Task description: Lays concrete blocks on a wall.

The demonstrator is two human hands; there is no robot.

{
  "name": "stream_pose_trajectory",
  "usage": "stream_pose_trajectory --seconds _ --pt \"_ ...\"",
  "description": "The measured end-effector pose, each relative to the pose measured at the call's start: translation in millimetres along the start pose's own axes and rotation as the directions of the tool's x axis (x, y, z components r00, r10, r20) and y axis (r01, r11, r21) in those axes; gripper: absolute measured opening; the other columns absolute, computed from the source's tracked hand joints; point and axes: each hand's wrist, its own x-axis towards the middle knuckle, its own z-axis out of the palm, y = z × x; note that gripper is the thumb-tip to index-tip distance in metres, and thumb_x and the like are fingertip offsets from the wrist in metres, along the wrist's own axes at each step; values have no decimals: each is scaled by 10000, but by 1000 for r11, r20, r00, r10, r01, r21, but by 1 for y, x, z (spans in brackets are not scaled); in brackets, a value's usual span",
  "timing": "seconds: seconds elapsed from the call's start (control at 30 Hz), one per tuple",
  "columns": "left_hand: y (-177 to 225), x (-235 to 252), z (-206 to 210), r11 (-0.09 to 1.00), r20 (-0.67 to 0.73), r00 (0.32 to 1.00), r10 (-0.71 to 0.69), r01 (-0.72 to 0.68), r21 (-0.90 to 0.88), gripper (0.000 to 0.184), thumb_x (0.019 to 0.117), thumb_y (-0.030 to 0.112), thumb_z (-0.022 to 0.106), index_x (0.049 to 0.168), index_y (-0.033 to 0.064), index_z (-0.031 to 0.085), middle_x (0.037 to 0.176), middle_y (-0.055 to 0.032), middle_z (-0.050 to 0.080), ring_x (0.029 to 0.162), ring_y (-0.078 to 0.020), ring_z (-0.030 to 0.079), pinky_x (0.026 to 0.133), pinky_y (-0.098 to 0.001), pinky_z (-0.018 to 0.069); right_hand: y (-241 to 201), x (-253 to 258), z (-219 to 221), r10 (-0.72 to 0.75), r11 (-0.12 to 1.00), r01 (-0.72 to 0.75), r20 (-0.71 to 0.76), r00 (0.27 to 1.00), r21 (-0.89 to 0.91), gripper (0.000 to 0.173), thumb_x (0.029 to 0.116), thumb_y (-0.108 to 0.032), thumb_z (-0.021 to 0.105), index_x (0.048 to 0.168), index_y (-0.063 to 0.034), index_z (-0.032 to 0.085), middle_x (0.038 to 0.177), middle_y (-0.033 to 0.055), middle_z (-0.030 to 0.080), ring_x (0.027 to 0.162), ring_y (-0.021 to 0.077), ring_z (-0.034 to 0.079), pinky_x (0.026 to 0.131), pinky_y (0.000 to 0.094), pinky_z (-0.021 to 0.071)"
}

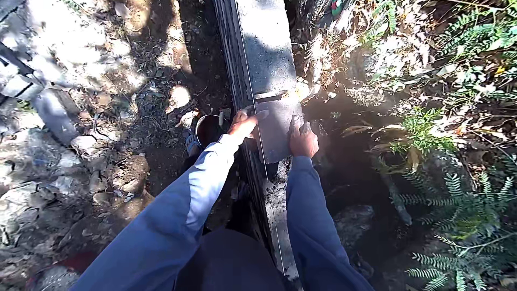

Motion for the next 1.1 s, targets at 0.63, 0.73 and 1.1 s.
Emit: stream_pose_trajectory --seconds 0.63,0.73,1.1 --pt "7 -2 -2 999 8 999 -35 36 -15 619 909 448 754 1441 208 551 1359 -132 615 1174 -342 647 812 -614 589 -2 3 6 -12 999 11 -26 1000 -50 837 997 -755 179 1285 -110 627 1194 181 713 1146 369 682 877 639 521" --pt "13 -6 -4 999 24 999 -41 42 -24 579 959 459 687 1444 171 551 1366 -151 603 1188 -359 634 818 -637 576 2 3 6 -161 986 153 -165 973 -64 807 1020 -691 240 1328 -44 612 1389 207 587 1346 384 519 1052 637 388" --pt "12 5 -11 998 25 998 -57 57 -21 490 930 425 724 1331 155 643 1256 -120 672 1118 -313 677 815 -579 601 -64 14 44 -548 -143 334 -356 757 932 430 1052 -355 394 648 -237 483 544 -122 458 468 17 431 459 212 384"
